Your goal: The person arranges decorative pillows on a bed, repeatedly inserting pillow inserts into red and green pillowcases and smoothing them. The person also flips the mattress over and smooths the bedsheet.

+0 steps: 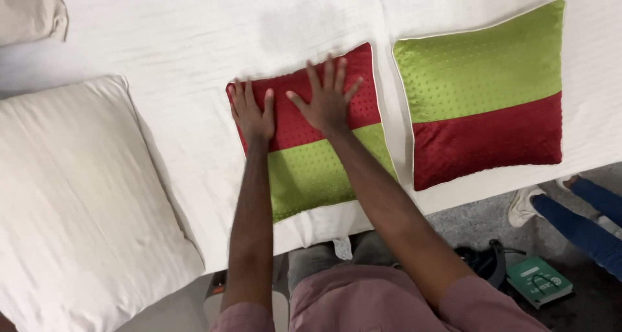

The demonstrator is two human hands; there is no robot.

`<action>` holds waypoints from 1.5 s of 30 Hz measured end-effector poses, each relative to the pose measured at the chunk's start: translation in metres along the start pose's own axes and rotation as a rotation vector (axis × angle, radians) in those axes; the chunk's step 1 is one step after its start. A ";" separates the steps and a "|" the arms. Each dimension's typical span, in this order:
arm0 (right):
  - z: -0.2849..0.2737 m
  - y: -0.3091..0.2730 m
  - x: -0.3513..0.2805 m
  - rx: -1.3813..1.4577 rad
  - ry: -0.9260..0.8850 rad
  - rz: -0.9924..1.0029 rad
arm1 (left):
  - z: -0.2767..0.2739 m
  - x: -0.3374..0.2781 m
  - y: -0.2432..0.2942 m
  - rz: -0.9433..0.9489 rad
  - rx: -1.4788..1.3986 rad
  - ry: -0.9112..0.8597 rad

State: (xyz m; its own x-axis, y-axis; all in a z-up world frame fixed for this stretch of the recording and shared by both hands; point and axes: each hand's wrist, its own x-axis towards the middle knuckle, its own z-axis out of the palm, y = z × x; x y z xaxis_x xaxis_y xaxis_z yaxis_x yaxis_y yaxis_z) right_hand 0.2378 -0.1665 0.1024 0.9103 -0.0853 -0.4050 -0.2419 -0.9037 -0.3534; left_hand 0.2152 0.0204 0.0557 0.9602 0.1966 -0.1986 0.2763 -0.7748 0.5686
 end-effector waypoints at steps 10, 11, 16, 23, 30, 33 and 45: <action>0.000 0.058 0.004 -0.086 -0.082 0.172 | 0.059 -0.010 0.007 0.008 0.291 0.151; 0.002 0.068 0.009 -0.050 -0.046 0.148 | 0.064 -0.007 0.005 0.010 0.325 0.185; 0.021 0.080 0.029 -0.074 0.025 0.136 | 0.076 0.005 0.004 -0.007 0.335 0.253; 0.035 0.088 0.038 -0.105 0.039 0.164 | 0.095 0.012 -0.001 -0.066 0.333 0.336; 0.016 0.083 0.049 -0.024 -0.081 0.190 | 0.087 0.028 -0.008 -0.010 0.329 0.204; 0.005 0.085 0.047 0.053 -0.187 0.219 | 0.067 0.022 -0.013 0.004 0.278 0.156; 0.054 0.187 -0.137 0.910 -0.132 0.325 | -0.001 -0.144 -0.052 -0.489 -0.235 -0.034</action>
State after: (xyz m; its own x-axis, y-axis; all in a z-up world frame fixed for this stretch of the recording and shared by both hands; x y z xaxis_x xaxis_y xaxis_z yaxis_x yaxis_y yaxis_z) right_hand 0.0494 -0.3013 0.0465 0.7221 -0.1754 -0.6691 -0.6917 -0.1704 -0.7018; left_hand 0.0621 0.0332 0.0556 0.7167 0.4775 -0.5083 0.6959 -0.4423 0.5658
